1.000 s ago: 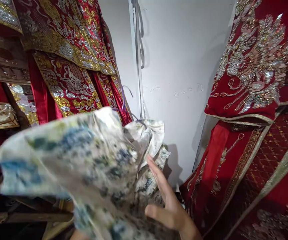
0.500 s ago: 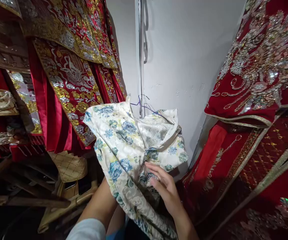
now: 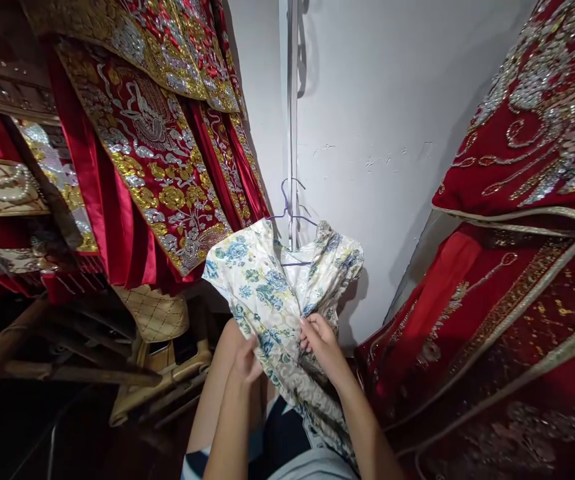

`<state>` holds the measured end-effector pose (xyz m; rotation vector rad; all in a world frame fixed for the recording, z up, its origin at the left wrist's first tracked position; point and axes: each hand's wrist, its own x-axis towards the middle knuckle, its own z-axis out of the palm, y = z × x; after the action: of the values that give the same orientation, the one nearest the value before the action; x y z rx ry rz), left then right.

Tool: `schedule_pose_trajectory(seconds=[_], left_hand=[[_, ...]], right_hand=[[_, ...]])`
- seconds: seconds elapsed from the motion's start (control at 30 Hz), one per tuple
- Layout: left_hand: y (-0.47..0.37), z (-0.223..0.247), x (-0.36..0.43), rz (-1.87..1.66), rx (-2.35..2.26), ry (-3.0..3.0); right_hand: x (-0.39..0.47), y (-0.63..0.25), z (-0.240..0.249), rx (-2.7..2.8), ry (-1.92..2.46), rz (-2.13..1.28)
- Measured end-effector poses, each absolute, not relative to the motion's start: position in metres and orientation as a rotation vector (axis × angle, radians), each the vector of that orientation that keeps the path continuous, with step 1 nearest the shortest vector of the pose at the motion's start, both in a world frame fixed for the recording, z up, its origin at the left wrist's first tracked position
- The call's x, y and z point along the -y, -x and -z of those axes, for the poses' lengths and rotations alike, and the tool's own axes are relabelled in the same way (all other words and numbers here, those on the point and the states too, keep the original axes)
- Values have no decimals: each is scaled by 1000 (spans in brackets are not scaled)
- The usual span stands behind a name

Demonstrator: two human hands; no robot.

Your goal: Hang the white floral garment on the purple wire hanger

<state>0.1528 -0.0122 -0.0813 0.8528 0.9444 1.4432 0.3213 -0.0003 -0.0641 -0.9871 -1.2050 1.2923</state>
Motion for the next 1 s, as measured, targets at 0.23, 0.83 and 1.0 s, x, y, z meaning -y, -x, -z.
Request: schedule_pose_trajectory(seconds=[0.23,0.83,1.0], left_hand=[[-151,88,7,-1492,-1030,-751],[-229,93,-5,-1617,-1237,-1641],[-232,95,-15,-1458,-1368,-1812]], right_hand=[[-12,-322,64,1325,982,-1137],[-12,-323,59,1177,930,-1233],[-66,-332,-7,1197,916,-1168]])
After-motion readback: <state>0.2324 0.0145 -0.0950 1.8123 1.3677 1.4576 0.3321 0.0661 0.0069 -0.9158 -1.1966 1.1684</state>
